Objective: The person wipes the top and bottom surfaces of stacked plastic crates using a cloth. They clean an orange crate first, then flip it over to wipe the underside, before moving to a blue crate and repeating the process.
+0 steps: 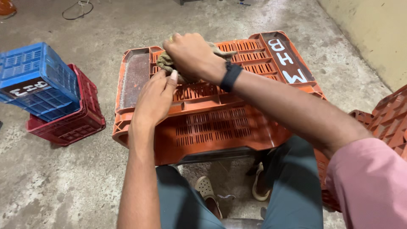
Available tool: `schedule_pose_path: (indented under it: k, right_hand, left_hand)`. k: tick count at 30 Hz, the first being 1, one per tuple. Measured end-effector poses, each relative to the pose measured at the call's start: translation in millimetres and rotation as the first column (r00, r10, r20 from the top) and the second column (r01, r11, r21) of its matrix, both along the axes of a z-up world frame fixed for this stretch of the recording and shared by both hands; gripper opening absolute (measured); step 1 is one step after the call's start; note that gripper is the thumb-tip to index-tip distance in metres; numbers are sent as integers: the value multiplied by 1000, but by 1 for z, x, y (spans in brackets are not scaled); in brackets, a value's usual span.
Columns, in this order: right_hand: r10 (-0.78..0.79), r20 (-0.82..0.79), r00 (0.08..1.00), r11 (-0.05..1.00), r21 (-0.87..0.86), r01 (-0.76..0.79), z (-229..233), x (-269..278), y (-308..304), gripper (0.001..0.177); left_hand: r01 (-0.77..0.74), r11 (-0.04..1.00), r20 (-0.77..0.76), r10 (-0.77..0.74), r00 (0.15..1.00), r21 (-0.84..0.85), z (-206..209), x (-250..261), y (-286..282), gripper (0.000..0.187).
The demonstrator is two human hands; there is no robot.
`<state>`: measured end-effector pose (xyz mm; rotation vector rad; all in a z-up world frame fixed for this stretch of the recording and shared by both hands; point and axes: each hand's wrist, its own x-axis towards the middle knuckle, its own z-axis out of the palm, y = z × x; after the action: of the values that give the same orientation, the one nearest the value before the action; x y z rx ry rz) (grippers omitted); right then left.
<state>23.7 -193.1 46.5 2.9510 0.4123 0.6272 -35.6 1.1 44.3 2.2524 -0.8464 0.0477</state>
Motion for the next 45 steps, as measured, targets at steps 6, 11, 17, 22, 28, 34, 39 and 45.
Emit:
schedule_pose_path:
  k: [6,11,17,22,28,34,39,45]
  right_hand:
    - [79,47,996,991,105,-84,19,-109,-22,36]
    - [55,36,998,974,218,-61,25,-183,-54,54]
    - [-185,-79,980,934,296,200,36,-243,-130,50]
    - [-304,78,949,941,177,287,30,-253,-139,43]
    - [-201,394,897,947,313,75,2,-211,-42,43]
    - [-62,325,944,926,372,-67,1,-178,57,58]
    - [108,329,938,852,456,-258,12,-197,23,58]
    - [-134,342,930,880,473,-47,16,-256,-83,47]
  left_hand:
    - [7,986,-28,-12,1000,-164,-3,5,0,53]
    - [-27,978,-84,10,996,-205,-6,9,-2,49]
    - [77,972,26,-73,997,-220,-11,16,-2,42]
    - [77,980,28,-73,997,-182,-8,7,0,45]
    - [97,973,120,-73,990,-208,-21,15,-1,66]
    - [54,889,-371,-244,896,-454,-24,25,9,96]
    - [35,943,-143,-86,986,-331,-14,13,6,103]
    - [51,958,-151,-97,984,-283,-19,12,7,104]
